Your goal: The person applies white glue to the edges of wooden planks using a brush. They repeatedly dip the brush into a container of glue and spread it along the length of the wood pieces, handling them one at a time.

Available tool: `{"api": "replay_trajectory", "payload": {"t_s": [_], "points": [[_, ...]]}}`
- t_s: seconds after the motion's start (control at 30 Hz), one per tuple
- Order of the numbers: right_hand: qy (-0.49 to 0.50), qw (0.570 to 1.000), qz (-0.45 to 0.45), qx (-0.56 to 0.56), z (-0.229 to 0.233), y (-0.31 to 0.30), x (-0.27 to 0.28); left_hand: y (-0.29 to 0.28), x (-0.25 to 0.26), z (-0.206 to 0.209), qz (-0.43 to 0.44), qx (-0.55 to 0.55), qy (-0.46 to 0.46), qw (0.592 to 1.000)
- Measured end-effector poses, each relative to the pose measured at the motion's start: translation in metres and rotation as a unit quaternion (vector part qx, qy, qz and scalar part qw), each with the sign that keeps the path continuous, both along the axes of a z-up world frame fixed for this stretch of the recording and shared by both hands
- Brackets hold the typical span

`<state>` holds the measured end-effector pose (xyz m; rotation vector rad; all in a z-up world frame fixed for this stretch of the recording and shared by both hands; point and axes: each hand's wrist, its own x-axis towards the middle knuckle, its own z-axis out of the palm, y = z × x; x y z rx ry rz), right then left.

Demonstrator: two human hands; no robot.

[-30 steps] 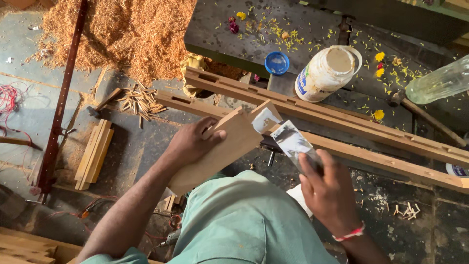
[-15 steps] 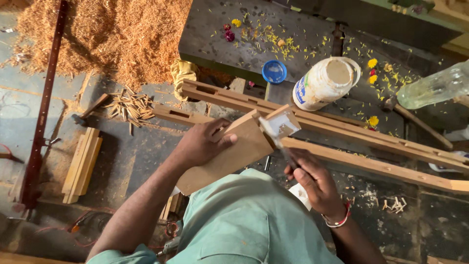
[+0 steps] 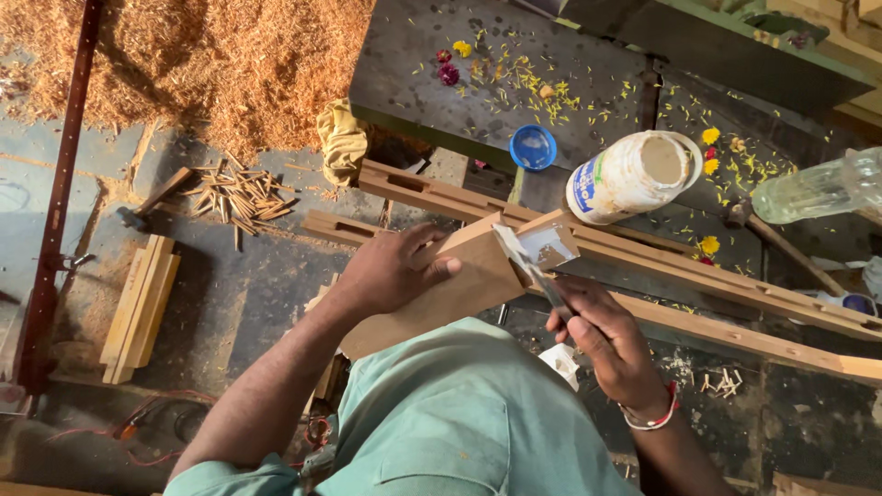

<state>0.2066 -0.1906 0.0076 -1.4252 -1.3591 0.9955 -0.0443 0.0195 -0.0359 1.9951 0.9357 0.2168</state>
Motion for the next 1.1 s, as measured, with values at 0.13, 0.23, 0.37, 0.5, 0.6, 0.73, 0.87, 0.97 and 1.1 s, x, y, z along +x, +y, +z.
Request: {"api": "replay_trajectory", "payload": {"t_s": [0.13, 0.23, 0.37, 0.5, 0.6, 0.73, 0.87, 0.97, 1.1], "points": [[0.027, 0.999, 0.026, -0.008, -0.004, -0.002, -0.001, 0.006, -0.007, -0.001, 0.012, -0.013, -0.011, 1.0], [0.026, 0.999, 0.037, -0.012, -0.007, -0.006, 0.002, 0.01, -0.012, -0.008, 0.025, -0.006, -0.055, 0.998], [0.038, 0.998, 0.034, -0.02, -0.017, -0.013, 0.004, 0.015, -0.018, -0.011, 0.034, -0.025, -0.051, 0.998], [0.027, 0.999, 0.038, -0.02, -0.023, -0.017, 0.008, 0.02, -0.025, -0.011, 0.029, -0.035, -0.053, 0.998], [-0.003, 1.0, 0.009, -0.01, -0.024, -0.023, 0.004, 0.023, -0.026, -0.012, 0.032, -0.033, -0.048, 0.998], [0.05, 0.997, 0.061, -0.017, -0.023, -0.021, 0.008, 0.026, -0.028, -0.011, 0.035, -0.031, -0.056, 0.997], [0.071, 0.997, 0.021, 0.009, -0.011, -0.009, 0.008, 0.028, -0.028, -0.006, 0.007, -0.047, -0.054, 0.997], [0.016, 0.999, 0.048, -0.002, -0.005, -0.002, 0.003, 0.026, -0.024, -0.006, -0.001, -0.023, -0.04, 0.999], [0.025, 0.999, 0.016, 0.036, -0.006, 0.006, -0.009, 0.025, -0.019, -0.007, -0.008, -0.034, -0.076, 0.996]]}}
